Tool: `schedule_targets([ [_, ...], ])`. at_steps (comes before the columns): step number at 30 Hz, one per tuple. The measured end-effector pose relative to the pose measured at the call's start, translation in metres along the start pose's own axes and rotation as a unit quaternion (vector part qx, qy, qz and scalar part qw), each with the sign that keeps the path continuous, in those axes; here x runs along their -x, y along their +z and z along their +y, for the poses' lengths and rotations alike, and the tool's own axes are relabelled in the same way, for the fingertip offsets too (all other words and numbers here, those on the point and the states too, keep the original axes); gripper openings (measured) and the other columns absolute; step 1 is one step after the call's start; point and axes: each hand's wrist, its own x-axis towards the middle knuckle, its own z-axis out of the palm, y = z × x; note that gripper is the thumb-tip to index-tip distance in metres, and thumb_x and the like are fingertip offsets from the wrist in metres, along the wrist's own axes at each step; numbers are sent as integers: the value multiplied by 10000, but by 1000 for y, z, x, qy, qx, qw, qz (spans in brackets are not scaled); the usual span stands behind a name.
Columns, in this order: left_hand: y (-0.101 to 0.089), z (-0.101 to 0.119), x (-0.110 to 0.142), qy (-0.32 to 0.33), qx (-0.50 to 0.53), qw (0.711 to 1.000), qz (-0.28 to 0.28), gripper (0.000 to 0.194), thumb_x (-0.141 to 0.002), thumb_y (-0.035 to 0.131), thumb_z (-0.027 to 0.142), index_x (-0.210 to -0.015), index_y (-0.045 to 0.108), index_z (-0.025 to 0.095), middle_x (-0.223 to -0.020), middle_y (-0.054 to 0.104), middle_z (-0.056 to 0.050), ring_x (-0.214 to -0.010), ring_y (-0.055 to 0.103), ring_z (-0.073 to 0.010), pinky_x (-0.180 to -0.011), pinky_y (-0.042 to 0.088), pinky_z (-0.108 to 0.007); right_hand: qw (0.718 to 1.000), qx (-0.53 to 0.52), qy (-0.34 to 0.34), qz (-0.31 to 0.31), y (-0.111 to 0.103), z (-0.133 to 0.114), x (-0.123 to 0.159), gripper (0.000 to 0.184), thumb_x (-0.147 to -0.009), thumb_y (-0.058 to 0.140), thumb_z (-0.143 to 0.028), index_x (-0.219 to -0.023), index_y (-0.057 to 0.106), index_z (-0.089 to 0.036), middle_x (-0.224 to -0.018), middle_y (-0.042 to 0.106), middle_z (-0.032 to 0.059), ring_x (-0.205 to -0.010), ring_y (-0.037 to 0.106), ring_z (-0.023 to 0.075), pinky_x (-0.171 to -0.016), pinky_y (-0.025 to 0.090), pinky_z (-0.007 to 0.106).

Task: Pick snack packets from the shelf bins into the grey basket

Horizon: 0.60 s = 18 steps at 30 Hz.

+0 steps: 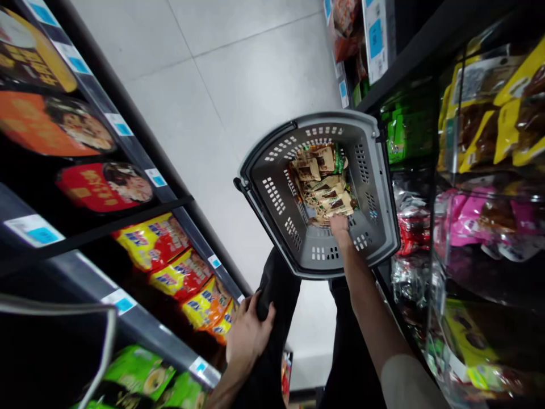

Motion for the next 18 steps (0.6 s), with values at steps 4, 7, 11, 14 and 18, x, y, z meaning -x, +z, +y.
schedule_targets([
  [4,15,-2,9,-5,0,1000,-3,529,-954,433,521,-1358,571,209,-1307,626,-130,-1116,646,-329,-908,517,-434,1000,-21,14,9,2,-12,47,327,-975,385,26,-1050,703,29,-1165,655,237,-1147,536,203,-930,372,305],
  [7,30,0,20,-11,-1,1000,-12,546,-944,429,527,-1345,577,187,-1294,620,-158,-1147,624,-360,-910,511,-466,999,-28,22,19,-7,-21,105,329,-962,425,-13,-1035,742,-63,-1186,676,205,-1157,548,238,-926,419,296],
  [11,48,6,43,4,0,1000,-28,570,-954,393,476,-1370,542,117,-1298,593,-222,-1177,586,-390,-890,512,-504,997,-47,29,55,-26,-28,192,289,-993,483,-169,-1129,734,-121,-1209,688,160,-1161,562,242,-965,440,288],
  [14,55,10,67,48,-3,999,7,571,-951,399,382,-1419,488,68,-1395,532,-260,-1256,537,-383,-995,461,-521,994,-67,37,81,-40,-29,253,318,-1003,495,-234,-1225,692,-120,-1255,679,149,-1201,564,241,-1018,418,281],
  [18,44,20,103,128,69,988,59,527,-897,476,268,-1377,538,58,-1505,472,-246,-1411,423,-359,-1150,348,-485,988,-104,62,92,-63,-34,330,316,-984,532,-278,-1196,693,-107,-1196,703,173,-1122,636,260,-924,468,284],
])
